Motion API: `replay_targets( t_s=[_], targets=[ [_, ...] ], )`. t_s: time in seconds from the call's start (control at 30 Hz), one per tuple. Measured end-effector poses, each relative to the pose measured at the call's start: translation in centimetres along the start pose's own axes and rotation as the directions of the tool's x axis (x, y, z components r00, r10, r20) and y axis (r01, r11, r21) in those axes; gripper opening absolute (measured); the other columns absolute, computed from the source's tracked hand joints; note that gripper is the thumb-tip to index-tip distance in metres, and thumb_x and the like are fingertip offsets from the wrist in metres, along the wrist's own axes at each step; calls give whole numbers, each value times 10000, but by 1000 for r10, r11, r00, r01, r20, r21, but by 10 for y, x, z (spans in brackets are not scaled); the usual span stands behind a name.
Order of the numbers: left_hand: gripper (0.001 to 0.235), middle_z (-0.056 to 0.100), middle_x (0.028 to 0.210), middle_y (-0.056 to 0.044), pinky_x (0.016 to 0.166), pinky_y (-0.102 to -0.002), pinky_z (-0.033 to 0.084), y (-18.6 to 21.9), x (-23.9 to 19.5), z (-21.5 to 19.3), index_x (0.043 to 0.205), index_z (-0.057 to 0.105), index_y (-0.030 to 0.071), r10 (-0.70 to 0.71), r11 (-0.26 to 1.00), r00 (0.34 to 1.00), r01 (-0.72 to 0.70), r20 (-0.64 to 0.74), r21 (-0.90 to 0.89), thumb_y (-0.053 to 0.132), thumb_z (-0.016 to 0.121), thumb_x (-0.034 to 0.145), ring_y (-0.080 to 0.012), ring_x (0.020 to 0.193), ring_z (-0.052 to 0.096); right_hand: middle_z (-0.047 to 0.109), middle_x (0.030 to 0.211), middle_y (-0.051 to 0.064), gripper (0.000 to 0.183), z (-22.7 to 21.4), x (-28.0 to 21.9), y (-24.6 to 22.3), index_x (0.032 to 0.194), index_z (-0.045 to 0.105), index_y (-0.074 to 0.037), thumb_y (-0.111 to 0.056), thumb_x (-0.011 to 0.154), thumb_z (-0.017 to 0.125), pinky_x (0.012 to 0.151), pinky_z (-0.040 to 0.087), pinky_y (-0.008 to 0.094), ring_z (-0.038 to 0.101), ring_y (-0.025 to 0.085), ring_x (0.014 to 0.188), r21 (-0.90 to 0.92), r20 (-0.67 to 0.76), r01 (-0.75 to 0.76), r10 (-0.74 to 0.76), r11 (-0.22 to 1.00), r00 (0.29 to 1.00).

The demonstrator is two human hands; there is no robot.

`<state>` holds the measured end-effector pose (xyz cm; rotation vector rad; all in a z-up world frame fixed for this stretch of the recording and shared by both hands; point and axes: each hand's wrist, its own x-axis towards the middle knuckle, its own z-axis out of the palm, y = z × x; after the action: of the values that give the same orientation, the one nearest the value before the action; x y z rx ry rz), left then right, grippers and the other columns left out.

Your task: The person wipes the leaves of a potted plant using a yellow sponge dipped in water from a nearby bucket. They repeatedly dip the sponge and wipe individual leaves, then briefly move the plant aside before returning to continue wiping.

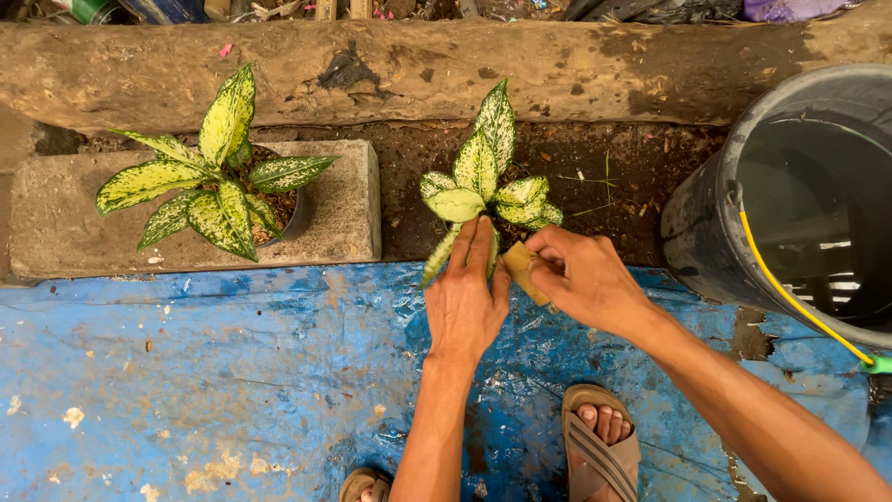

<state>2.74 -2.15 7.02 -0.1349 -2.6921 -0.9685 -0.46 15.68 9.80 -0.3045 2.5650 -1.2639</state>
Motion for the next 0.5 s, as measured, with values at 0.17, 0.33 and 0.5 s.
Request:
replay_targets(
  t_s=[0.17, 0.33, 0.5],
  targets=[
    [652, 534, 1493, -171, 787, -473, 584, -5, 1, 3, 1457, 511, 43, -107, 994, 982, 103, 158, 33, 59, 648, 819, -396, 1012, 698, 794, 861, 165, 276, 5, 5, 2, 1092, 688, 1, -148, 860, 670, 668, 604, 354, 795, 231, 755, 14, -38, -31, 32, 999, 999],
    [540, 632, 1361, -228, 933, -478, 567, -12, 4, 10, 1455, 559, 74, -194, 979, 980, 195, 35, -50, 112, 607, 918, -413, 1132, 688, 792, 876, 181, 278, 10, 9, 6, 1112, 677, -4, -150, 877, 665, 664, 601, 368, 795, 256, 757, -5, -28, -23, 23, 1000, 999],
    [438, 725, 1255, -228, 955, -442, 567, -12, 9, 12, 1434, 612, 94, -373, 870, 917, 398, 141, -290, 225, 510, 1029, -358, 1100, 730, 769, 931, 199, 311, 39, 16, 8, 1193, 672, 0, -139, 915, 665, 675, 618, 373, 784, 282, 806, -9, -216, 125, -124, 992, 969]
  ],
)
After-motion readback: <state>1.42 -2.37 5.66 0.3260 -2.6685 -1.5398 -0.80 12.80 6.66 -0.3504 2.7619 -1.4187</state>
